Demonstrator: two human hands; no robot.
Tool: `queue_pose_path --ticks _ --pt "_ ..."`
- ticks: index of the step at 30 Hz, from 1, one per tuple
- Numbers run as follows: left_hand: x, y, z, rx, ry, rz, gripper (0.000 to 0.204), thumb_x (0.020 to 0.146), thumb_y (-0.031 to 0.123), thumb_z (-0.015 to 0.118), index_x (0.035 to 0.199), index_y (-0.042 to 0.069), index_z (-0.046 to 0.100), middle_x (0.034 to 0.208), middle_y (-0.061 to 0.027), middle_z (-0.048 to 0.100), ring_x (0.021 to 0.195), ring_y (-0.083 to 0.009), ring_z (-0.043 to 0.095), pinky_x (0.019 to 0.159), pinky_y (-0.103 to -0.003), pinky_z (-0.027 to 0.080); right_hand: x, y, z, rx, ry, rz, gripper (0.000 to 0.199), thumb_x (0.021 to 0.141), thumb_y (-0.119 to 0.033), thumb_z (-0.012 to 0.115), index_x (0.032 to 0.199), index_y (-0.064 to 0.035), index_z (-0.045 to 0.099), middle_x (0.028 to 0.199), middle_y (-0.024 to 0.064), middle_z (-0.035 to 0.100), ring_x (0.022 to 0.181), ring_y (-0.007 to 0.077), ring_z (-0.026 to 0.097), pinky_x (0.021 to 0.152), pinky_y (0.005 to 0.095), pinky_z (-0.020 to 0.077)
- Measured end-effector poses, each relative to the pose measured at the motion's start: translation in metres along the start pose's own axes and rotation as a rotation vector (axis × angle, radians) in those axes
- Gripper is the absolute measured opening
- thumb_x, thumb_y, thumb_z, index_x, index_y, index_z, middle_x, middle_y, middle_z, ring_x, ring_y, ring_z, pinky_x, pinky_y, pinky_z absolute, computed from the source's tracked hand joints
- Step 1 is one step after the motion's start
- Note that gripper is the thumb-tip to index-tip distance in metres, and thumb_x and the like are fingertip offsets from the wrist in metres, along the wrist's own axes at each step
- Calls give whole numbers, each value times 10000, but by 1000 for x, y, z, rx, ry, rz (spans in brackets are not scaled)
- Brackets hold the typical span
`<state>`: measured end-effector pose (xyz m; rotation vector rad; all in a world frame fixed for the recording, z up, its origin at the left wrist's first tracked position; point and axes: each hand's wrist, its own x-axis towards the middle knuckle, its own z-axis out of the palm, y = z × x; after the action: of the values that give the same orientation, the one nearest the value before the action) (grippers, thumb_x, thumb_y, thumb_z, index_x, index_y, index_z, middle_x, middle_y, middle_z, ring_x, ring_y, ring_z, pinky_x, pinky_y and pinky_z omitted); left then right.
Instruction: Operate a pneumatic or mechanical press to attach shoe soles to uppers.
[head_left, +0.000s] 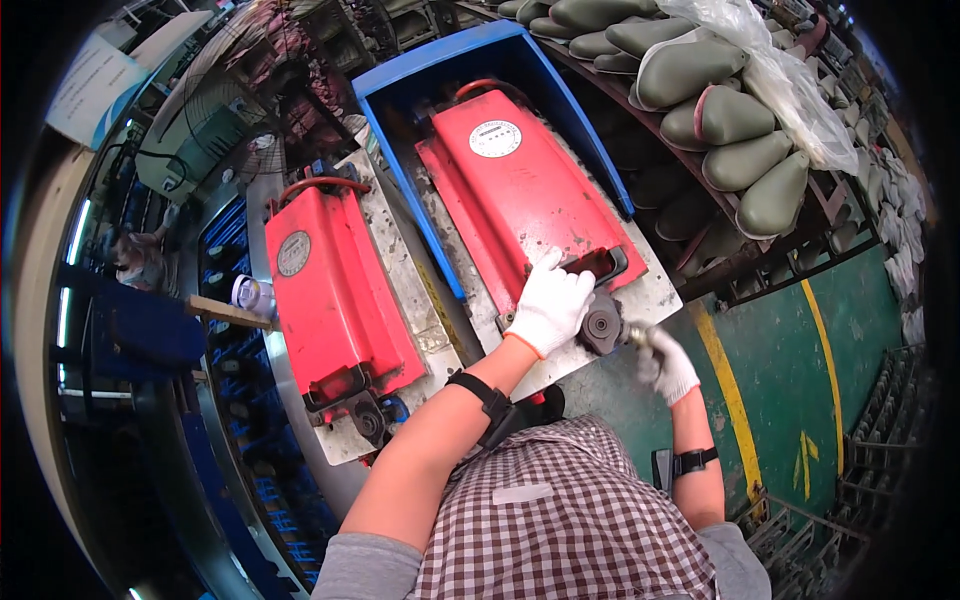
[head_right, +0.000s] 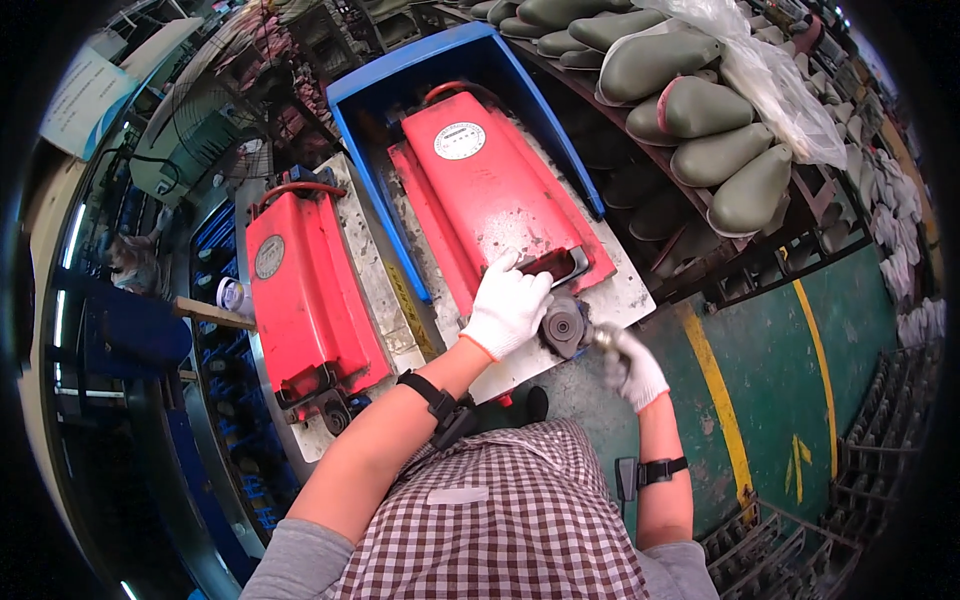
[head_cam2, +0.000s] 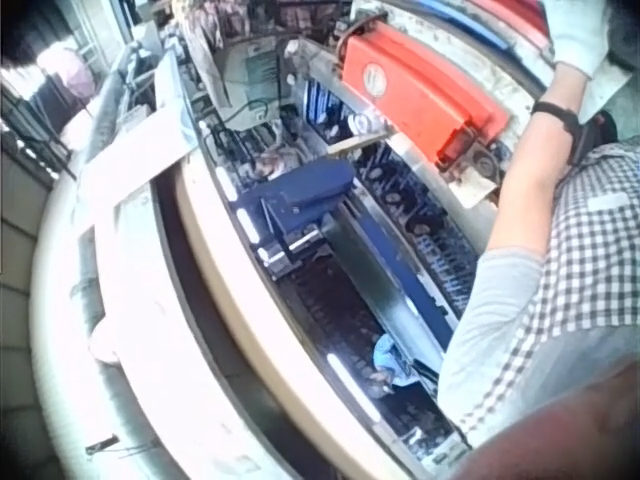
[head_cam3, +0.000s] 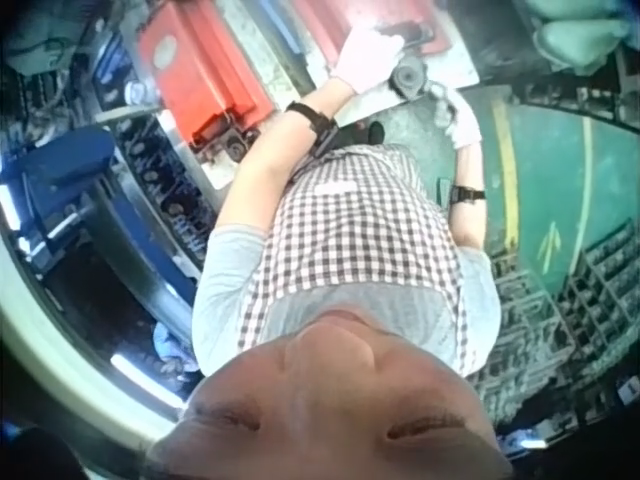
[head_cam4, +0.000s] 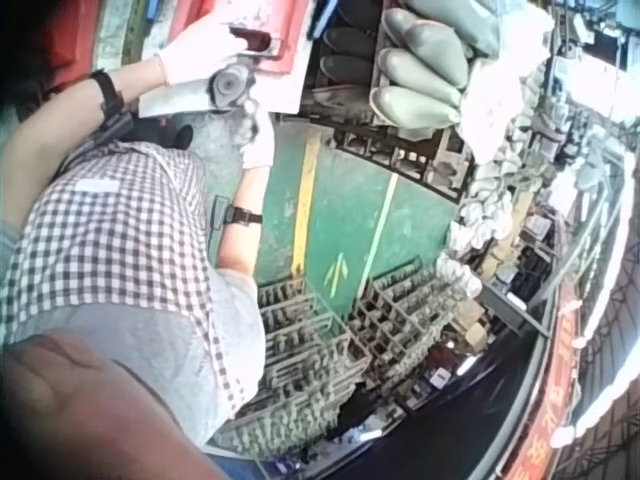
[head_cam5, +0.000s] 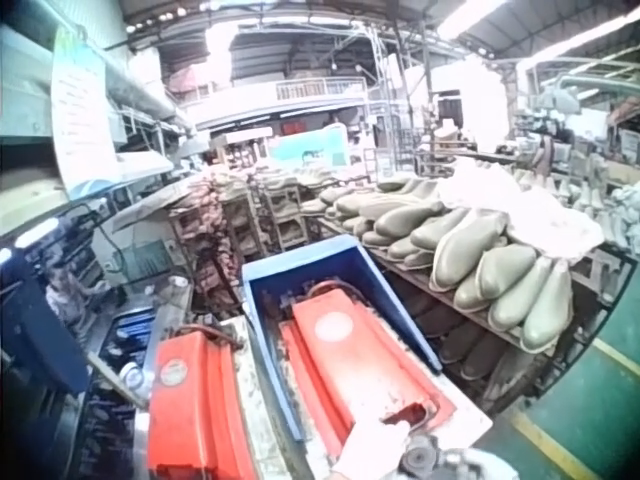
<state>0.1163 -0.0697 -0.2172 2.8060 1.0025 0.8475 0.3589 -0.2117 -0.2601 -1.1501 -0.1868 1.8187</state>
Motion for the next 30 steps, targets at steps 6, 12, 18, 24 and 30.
queue_pose_path --ticks 6,12,18,24,30 --pt "-21 2 -30 -375 41 -25 561 749 148 723 1290 48 615 1083 -157 689 1078 -334 651 1129 -478 375 15 40 -10 426 186 -149 264 1031 -452 621 1051 -189 624 749 -54 577 552 99 490 473 259 372" --pt "-121 -23 -110 -412 85 -378 454 785 80 716 1234 34 667 1188 -189 696 1144 -370 660 1015 -447 523 4 92 34 -228 -74 208 180 1060 -288 588 1034 -111 561 814 49 649 582 167 572 486 314 430" --pt "-254 -60 -210 94 309 -819 136 844 146 720 956 68 714 898 -134 702 846 -342 685 784 -461 547 30 111 199 -863 -520 251 283 1056 -343 628 1116 -72 577 826 12 636 655 124 620 586 261 527" --pt "-286 -72 -219 182 -102 -653 257 877 301 730 961 59 715 802 -137 683 797 -340 690 721 -464 521 48 199 295 -1163 -762 317 427 1006 -434 645 1182 -48 603 882 57 665 680 145 637 595 282 550" --pt "-294 -78 -211 228 -217 -705 377 910 430 695 812 70 639 768 -152 684 760 -356 698 704 -477 528 44 258 287 -875 -521 554 249 969 -325 706 950 -121 565 655 -42 509 478 89 427 432 284 361"
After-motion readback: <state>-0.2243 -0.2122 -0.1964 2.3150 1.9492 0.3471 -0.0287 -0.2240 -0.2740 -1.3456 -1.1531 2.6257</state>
